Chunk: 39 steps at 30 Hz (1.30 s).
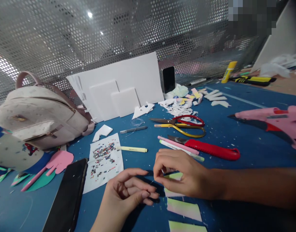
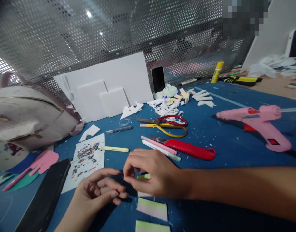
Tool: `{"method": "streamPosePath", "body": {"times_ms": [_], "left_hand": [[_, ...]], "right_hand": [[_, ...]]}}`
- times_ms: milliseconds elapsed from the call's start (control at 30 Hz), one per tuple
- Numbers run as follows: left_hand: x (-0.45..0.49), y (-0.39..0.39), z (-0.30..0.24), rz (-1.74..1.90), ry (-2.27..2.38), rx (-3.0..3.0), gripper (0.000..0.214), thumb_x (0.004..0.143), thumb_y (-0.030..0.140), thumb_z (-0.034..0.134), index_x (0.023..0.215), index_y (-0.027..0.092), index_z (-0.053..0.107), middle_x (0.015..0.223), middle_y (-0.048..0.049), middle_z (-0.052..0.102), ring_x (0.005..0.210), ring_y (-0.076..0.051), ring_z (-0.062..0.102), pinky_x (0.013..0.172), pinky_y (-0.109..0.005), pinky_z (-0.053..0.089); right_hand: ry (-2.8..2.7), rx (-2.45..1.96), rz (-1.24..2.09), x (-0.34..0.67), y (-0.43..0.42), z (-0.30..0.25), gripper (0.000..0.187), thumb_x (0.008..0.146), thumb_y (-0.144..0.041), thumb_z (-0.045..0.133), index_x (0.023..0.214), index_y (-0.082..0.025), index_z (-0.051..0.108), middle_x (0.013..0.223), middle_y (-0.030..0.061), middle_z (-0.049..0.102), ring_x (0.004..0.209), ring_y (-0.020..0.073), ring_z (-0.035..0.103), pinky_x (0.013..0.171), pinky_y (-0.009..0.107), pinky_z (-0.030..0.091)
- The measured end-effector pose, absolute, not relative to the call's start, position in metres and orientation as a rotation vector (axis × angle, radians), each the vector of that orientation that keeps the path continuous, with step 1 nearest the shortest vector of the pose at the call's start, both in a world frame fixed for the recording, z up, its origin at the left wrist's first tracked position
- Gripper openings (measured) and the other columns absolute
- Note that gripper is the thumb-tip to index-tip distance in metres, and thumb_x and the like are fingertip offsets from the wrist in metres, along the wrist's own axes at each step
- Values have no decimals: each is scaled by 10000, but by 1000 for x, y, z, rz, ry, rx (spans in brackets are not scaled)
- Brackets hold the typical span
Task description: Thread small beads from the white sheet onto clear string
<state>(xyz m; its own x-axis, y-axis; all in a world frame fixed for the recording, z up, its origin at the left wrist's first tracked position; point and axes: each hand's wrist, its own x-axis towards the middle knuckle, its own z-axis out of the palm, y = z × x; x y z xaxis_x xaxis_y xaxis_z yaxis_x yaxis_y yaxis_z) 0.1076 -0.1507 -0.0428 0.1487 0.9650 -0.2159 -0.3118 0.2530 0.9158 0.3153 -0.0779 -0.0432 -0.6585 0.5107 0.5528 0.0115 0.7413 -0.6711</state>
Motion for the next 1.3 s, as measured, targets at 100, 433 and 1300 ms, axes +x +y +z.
{"method": "streamPosePath", "body": {"times_ms": [100, 433, 1300], "left_hand": [[108, -151, -42, 1099, 996, 837, 369, 684, 232, 956, 984, 160, 753, 742, -47, 833, 708, -203, 814, 615, -208, 642], [102, -149, -47, 1062, 954, 853, 336, 732, 205, 929, 1014, 167, 751, 781, -53, 842, 741, -203, 819, 642, -206, 649], [112, -152, -40, 979, 1071, 906, 386, 728, 411, 913, 853, 136, 673, 745, -103, 828, 724, -215, 805, 676, -253, 628]], "right_hand": [[-2165, -396, 824, 315, -78, -44, 69, 902, -102, 647, 854, -140, 617, 774, -9, 584, 732, 105, 507, 672, 230, 379], [-2182, -385, 809, 315, -78, -44, 71, 906, -107, 637, 845, -141, 622, 771, -1, 595, 738, 114, 516, 674, 234, 380], [-2330, -323, 573, 312, -80, -45, 102, 968, -169, 570, 883, -170, 627, 770, 15, 633, 720, 151, 511, 659, 269, 357]]}}
